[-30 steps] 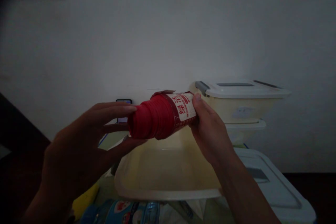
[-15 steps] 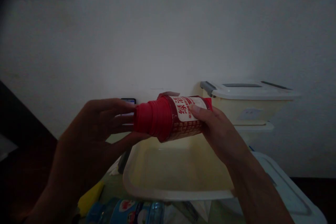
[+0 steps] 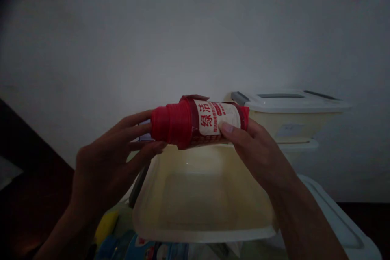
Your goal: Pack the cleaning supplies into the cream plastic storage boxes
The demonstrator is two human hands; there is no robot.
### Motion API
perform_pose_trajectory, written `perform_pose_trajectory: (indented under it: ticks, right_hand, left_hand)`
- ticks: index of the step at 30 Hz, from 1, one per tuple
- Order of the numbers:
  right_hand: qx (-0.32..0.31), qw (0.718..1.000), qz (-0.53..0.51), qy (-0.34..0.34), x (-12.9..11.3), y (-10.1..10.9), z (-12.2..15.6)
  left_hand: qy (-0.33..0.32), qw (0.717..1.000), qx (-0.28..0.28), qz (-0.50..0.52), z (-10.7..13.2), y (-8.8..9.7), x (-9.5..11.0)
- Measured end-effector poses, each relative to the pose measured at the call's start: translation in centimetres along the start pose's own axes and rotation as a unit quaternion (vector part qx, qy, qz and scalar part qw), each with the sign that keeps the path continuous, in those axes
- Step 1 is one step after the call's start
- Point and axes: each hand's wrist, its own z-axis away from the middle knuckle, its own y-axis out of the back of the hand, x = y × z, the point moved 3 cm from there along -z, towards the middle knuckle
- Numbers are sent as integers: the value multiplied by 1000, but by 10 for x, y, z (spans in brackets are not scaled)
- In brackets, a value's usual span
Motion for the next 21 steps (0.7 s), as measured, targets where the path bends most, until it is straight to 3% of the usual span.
perform_pose_trajectory:
  ticks: [3, 6, 13, 21]
  right_hand:
    - [-52, 995, -88, 22, 4, -6, 1]
    - [-55, 993, -109, 9, 6, -10, 5]
    - [15, 999, -33, 6, 8, -4, 9]
    - [-43, 998, -34, 6, 15, -3, 5]
  left_hand:
    - [16, 1000, -12, 10, -1, 3, 0]
    - [7, 999, -6, 39, -1, 5, 0]
    - [4, 998, 0, 55, -1, 5, 0]
    - [-35, 999, -14, 20, -3, 7, -3]
